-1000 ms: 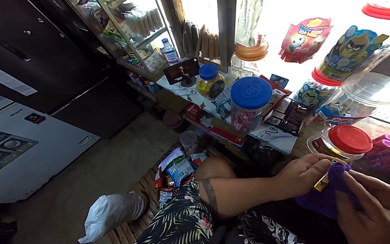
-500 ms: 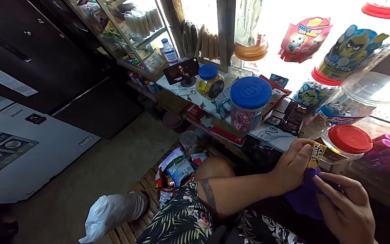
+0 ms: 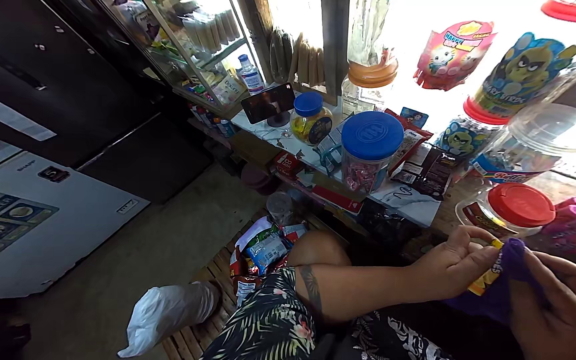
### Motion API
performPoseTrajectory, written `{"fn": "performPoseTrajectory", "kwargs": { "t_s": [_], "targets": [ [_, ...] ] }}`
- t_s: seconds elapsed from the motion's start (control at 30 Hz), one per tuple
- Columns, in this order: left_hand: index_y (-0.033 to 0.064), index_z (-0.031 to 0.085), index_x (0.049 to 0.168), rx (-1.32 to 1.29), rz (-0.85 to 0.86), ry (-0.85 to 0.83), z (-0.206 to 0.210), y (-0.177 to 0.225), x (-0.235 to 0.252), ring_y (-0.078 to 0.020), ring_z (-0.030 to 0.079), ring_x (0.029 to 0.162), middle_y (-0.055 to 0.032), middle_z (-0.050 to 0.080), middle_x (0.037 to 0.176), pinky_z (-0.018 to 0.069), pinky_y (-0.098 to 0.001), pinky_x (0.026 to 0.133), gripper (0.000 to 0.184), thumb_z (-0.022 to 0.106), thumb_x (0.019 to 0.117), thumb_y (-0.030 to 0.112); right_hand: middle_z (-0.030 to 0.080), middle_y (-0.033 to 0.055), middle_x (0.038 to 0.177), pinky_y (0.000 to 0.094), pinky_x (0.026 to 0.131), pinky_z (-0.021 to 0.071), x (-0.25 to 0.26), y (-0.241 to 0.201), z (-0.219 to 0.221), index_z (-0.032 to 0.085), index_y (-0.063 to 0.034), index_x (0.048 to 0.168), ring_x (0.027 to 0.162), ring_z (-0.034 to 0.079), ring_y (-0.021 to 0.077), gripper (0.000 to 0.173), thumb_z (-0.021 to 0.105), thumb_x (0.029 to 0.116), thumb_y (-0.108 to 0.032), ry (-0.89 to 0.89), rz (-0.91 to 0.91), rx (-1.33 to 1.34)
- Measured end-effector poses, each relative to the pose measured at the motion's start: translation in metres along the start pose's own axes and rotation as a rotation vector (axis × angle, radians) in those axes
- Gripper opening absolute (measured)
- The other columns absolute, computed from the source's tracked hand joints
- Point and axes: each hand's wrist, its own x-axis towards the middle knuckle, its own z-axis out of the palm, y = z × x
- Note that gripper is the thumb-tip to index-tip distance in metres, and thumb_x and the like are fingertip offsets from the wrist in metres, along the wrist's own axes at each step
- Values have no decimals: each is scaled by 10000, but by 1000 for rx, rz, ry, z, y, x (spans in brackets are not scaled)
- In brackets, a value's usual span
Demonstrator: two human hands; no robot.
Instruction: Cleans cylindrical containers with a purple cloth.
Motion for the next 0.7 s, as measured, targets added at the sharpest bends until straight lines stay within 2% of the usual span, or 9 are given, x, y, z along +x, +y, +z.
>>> {"fn": "performPoseTrajectory", "kwargs": {
  "t_s": [0.13,0.33,0.43,0.57,0.7],
  "targets": [
    [-112,372,1305,-34,18,23,-1,1,1,-10,561,789,-36,566,862,492,-221,792,332,364,1071,124,569,11,1230,123,1058,374,-1,-2,4,697,-138,1274,1205,501,-15,310,550,1011,-65,9,5,22],
    [-125,386,1292,-3,51,122,-6,6,5,-13,568,812,-57,578,905,499,-221,793,323,340,1082,116,562,-13,1238,132,1061,381,-7,-3,10,687,-190,1265,1218,502,-9,299,543,1017,-106,-62,-39,55],
    [-125,377,1291,-11,76,174,-11,10,7,15,559,834,-39,568,937,492,-201,801,334,335,1072,123,559,-14,1224,137,1064,373,-9,-9,14,690,-196,1242,1211,499,-1,274,539,1022,-134,-121,-54,80],
    [-89,373,1293,-47,105,215,-17,12,11,34,553,804,-12,576,933,480,-181,765,315,351,1074,137,563,-24,1239,143,1066,382,-12,-10,19,697,-220,1244,1219,505,6,279,539,1024,-151,-176,-78,127],
    [-83,380,1296,-54,82,215,-19,14,11,21,559,818,-22,566,949,488,-191,786,318,349,1075,143,559,-25,1241,139,1064,387,-9,-8,16,696,-225,1240,1223,504,5,279,533,1029,-141,-226,-96,146]
  ]
}}
